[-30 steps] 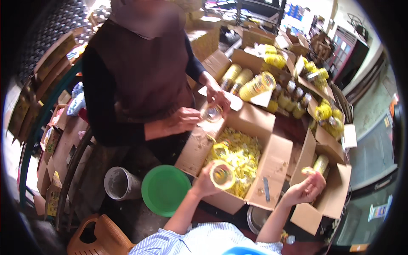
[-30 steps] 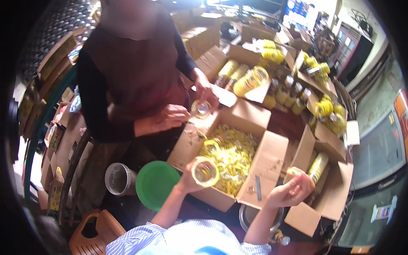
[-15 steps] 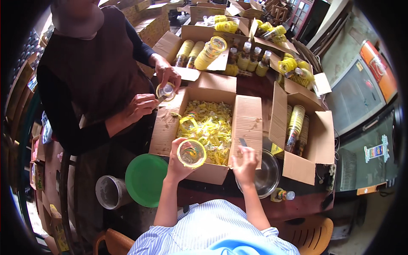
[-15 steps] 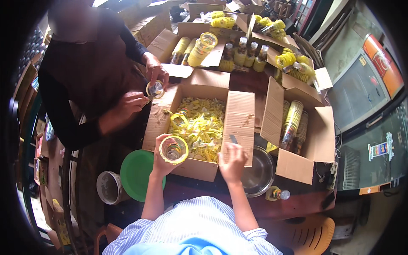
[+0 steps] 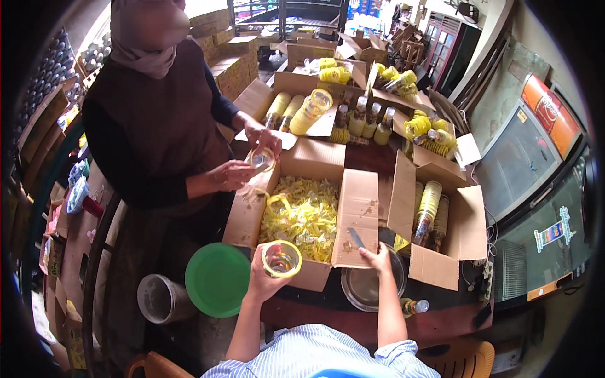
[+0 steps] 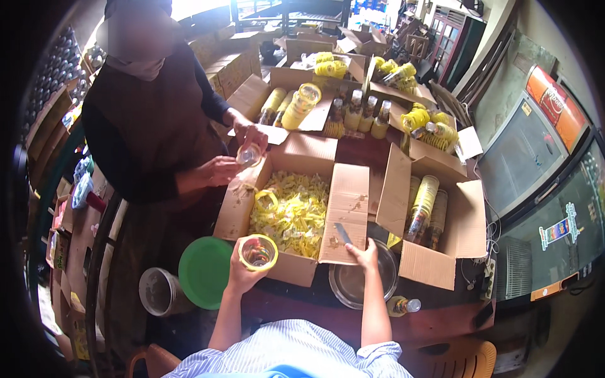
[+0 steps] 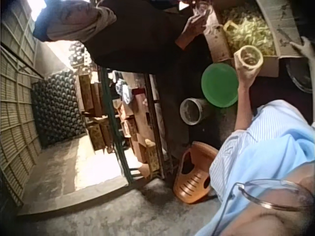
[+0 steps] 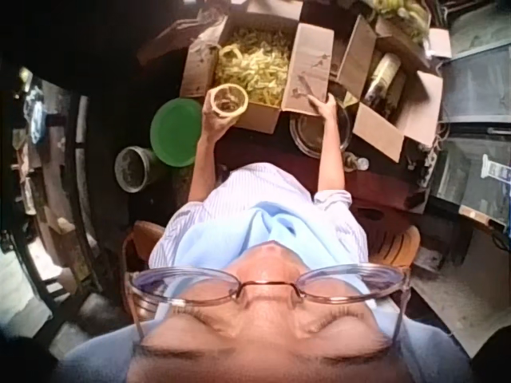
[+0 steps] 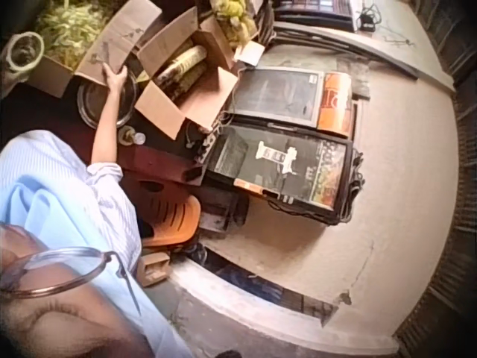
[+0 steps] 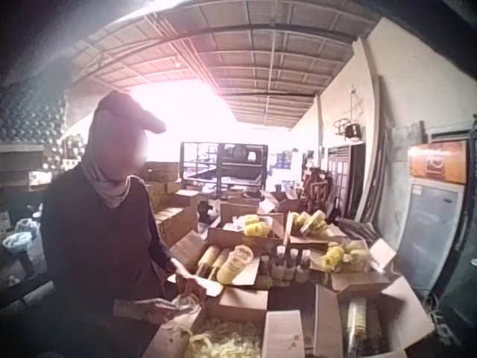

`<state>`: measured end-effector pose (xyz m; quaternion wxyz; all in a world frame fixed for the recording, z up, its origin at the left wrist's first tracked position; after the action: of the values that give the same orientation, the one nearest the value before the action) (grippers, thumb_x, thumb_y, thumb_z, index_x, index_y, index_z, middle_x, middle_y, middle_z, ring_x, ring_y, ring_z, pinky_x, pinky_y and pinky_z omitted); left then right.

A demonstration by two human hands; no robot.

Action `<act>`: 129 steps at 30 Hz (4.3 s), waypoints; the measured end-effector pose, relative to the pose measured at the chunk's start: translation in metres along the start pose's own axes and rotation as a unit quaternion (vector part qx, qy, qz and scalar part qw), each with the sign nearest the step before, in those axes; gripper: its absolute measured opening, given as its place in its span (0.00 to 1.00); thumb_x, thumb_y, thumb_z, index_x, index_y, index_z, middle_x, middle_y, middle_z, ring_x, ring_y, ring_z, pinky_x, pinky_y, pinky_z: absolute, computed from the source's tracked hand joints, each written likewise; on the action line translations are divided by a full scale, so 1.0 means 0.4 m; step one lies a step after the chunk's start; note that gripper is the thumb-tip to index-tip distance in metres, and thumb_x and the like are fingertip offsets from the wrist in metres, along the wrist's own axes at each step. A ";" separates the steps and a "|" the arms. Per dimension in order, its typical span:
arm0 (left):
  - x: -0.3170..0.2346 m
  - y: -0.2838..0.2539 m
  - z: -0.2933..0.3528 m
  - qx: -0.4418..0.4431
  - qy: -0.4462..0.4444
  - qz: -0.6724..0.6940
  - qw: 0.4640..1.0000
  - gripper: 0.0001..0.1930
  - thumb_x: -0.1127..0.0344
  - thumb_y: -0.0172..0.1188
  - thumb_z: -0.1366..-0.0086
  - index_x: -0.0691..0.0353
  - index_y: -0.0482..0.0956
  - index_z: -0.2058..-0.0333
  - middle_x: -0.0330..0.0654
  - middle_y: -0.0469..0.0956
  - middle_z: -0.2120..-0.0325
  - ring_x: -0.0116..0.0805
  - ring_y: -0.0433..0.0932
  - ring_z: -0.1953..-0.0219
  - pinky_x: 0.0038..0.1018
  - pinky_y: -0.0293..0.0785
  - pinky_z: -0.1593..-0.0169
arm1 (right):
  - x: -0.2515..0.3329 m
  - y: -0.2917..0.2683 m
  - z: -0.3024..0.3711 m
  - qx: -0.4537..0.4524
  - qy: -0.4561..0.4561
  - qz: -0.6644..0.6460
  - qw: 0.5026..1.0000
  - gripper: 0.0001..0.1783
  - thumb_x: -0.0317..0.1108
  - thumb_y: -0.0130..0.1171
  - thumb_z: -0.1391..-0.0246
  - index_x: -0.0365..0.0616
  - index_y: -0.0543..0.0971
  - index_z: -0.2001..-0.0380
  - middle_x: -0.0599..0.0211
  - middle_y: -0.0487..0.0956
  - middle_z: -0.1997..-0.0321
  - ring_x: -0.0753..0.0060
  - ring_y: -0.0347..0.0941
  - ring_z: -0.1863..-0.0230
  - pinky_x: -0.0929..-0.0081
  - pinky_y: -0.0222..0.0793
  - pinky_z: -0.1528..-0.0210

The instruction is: The person uses a knife to cut yellow plastic rings from a roll, dropping the cut pieces into a cardboard box. Another person nearby also cuts similar rings and places them into the same box. The camera wearer occasionally picks up and stacks the plastic rolls.

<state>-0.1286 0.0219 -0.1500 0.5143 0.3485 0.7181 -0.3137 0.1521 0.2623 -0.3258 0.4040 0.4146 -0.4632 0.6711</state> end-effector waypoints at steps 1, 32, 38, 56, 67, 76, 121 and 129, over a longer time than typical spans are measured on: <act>0.006 -0.005 0.006 -0.001 -0.030 0.033 0.999 0.32 0.75 0.68 0.62 0.62 0.65 0.55 0.39 0.67 0.60 0.24 0.70 0.61 0.20 0.72 0.61 | 0.011 0.007 0.007 0.024 0.018 -0.038 0.999 0.40 0.38 0.74 0.72 0.31 0.68 0.54 0.54 0.76 0.59 0.65 0.74 0.59 0.71 0.69 0.55; -0.087 0.050 0.034 0.025 -0.020 0.023 0.999 0.22 0.70 0.55 0.47 0.67 0.63 0.53 0.42 0.61 0.55 0.29 0.59 0.47 0.25 0.56 0.44 | 0.364 0.116 0.390 0.014 -0.111 -0.345 0.932 0.02 0.28 0.57 0.51 0.44 0.75 0.72 0.80 0.72 0.77 0.92 0.63 0.76 0.91 0.57 0.72; -0.073 0.051 0.014 -0.080 -0.020 0.140 0.987 0.40 0.75 0.67 0.55 0.59 0.46 0.50 0.43 0.62 0.58 0.32 0.68 0.55 0.31 0.68 0.50 | 0.525 0.124 0.468 -0.053 -0.368 -0.065 0.926 0.09 0.23 0.63 0.59 0.40 0.78 0.70 0.71 0.74 0.79 0.79 0.68 0.78 0.81 0.61 0.73; -0.096 0.099 -0.024 -0.048 0.122 -0.066 0.989 0.41 0.68 0.70 0.56 0.57 0.45 0.53 0.47 0.63 0.55 0.33 0.66 0.52 0.28 0.65 0.53 | 0.639 0.174 0.492 -0.149 -0.514 0.063 0.842 0.12 0.21 0.63 0.63 0.42 0.79 0.70 0.69 0.74 0.79 0.74 0.66 0.78 0.78 0.59 0.72; -0.044 0.104 -0.082 -0.005 0.105 -0.042 0.994 0.40 0.70 0.70 0.56 0.55 0.45 0.55 0.48 0.63 0.55 0.34 0.67 0.54 0.28 0.67 0.53 | 0.632 0.212 0.406 -0.111 -0.487 0.094 0.861 0.13 0.20 0.61 0.64 0.43 0.79 0.69 0.69 0.74 0.79 0.72 0.68 0.76 0.76 0.61 0.68; -0.015 0.090 -0.113 0.022 0.084 -0.031 0.996 0.37 0.72 0.68 0.53 0.56 0.46 0.55 0.50 0.64 0.55 0.38 0.69 0.54 0.30 0.68 0.54 | 0.616 0.235 0.373 -0.097 -0.486 0.089 0.864 0.13 0.19 0.61 0.66 0.43 0.79 0.71 0.70 0.74 0.80 0.73 0.69 0.78 0.78 0.59 0.69; 0.120 0.132 -0.118 0.072 0.025 0.003 0.997 0.39 0.69 0.66 0.55 0.60 0.43 0.54 0.48 0.64 0.54 0.38 0.66 0.50 0.31 0.62 0.44 | 0.623 0.233 0.292 -0.095 -0.465 0.107 0.873 0.11 0.21 0.64 0.66 0.44 0.79 0.74 0.71 0.73 0.81 0.73 0.68 0.80 0.77 0.61 0.71; 0.050 0.127 -0.162 0.081 -0.020 0.047 0.995 0.31 0.69 0.59 0.52 0.63 0.58 0.49 0.45 0.61 0.51 0.35 0.64 0.46 0.31 0.43 0.37 | 0.610 0.210 0.332 -0.134 -0.483 0.106 0.859 0.11 0.20 0.64 0.65 0.45 0.78 0.74 0.72 0.73 0.81 0.75 0.66 0.81 0.77 0.59 0.73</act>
<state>-0.1251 0.1064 -0.1560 0.5131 0.4160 0.6624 -0.3534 0.0180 0.1534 -0.0925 0.1070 0.5770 -0.7268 0.3569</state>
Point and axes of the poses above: each hand's wrist, its own z-axis away from the middle knuckle, its own y-axis out of the palm, x = y × z, the point moved 9 cm from there along -z, towards the middle knuckle
